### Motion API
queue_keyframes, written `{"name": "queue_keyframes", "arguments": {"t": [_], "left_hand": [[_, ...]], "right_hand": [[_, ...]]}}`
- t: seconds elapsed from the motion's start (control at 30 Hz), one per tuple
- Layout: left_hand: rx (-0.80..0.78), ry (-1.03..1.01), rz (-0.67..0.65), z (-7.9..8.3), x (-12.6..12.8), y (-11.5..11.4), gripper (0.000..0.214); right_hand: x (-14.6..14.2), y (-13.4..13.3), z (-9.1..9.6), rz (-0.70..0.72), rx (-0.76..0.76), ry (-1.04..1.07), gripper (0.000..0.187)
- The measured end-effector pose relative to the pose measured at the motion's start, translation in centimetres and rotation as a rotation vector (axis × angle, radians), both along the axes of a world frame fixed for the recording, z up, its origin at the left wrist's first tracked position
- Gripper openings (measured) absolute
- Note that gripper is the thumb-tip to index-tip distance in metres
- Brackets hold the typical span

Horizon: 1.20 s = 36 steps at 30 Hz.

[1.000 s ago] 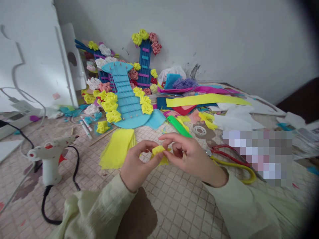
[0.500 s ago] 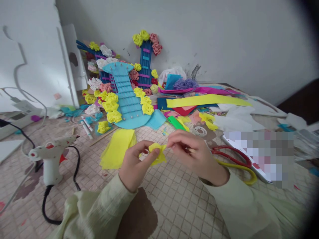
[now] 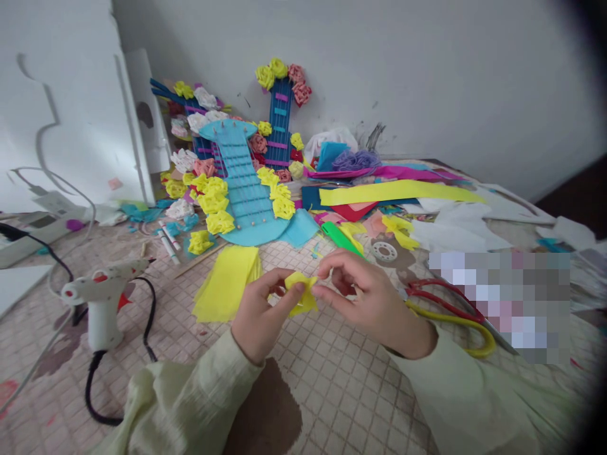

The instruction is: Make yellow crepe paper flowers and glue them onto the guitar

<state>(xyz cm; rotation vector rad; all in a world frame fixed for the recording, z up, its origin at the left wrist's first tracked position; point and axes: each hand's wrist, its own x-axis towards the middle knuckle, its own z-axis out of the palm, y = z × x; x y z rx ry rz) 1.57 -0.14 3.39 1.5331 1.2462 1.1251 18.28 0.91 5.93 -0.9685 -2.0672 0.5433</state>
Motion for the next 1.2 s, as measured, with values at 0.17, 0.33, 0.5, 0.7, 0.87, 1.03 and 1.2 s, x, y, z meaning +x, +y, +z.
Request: {"name": "queue_keyframes", "arguments": {"t": [0.17,0.33,0.5,0.7,0.87,1.03,1.2], "left_hand": [[0.001,0.004,0.015,0.1,0.0,0.0,0.018],[0.018,-0.020,0.029,0.1,0.0,0.0,0.016],[0.072,-0.026,0.044,-0.1,0.1,-0.1,0.015],[0.123,0.034,0.045,0.2,0.3,-0.1,0.013],[0.128,0.036,0.032,0.2,0.2,-0.1,0.014],[0.098,0.007,0.058,0.3,0.2,-0.3,0.017],[0.077,-0.030,0.027,0.3,0.2,-0.1,0.021]], "right_hand": [[0.1,-0.7,0.3,-0.046,-0.022,-0.050,0.025],[0.1,-1.2,0.0,-0.004,-0.058,-0.083,0.010],[-0.2,-0.6,-0.6,0.017,0.031,-0.067,0.005],[0.0,-0.1,-0.9,0.023,0.155,-0.075,0.020],[0.1,-0.1,-1.2,0.075,0.221,-0.072,0.038],[0.1,-0.1,-1.5,0.060,0.298,-0.035,0.036],[0.1,-0.1,-1.5,0.062,0.310,-0.030,0.034]]}}
